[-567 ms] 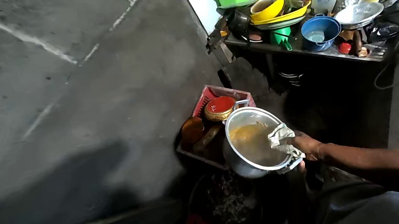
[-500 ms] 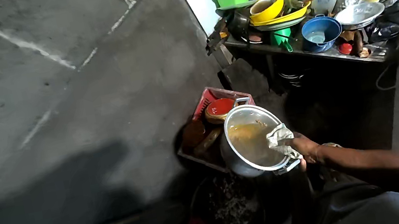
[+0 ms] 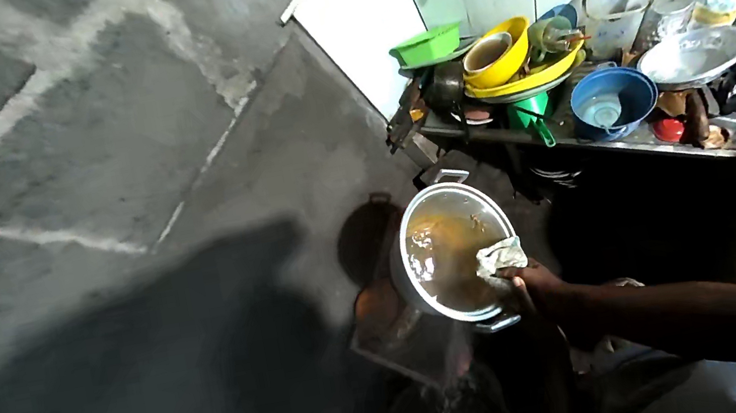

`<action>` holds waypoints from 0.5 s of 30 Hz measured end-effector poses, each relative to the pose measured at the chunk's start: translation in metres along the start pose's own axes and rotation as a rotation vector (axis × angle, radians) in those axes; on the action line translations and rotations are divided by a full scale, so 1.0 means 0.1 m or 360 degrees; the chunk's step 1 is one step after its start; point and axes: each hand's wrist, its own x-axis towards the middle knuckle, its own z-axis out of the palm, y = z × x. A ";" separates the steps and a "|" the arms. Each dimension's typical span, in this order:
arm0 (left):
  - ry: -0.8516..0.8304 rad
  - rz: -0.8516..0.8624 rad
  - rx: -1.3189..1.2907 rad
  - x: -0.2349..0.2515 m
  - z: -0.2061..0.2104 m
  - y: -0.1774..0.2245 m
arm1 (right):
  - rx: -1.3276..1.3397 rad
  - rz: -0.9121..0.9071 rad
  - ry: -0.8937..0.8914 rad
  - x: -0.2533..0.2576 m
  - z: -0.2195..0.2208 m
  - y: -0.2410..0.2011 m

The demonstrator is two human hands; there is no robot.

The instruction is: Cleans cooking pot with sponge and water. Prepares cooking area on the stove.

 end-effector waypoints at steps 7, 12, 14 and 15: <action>0.0197 0.0013 0.0461 0.57 0.57 0.22 | -0.0153 -0.0060 -0.0314 0.72 -0.03 -0.59; 0.0340 -0.0240 -0.0141 0.92 0.93 0.78 | -0.0221 -0.0057 -0.0305 1.03 0.15 -0.86; 0.0256 -0.0037 -0.0112 1.19 0.86 0.48 | -0.0227 -0.0077 -0.0310 1.14 0.25 -0.97; 0.0204 0.0043 -0.0074 1.31 0.84 0.38 | -0.0218 -0.0092 -0.0306 1.19 0.31 -1.02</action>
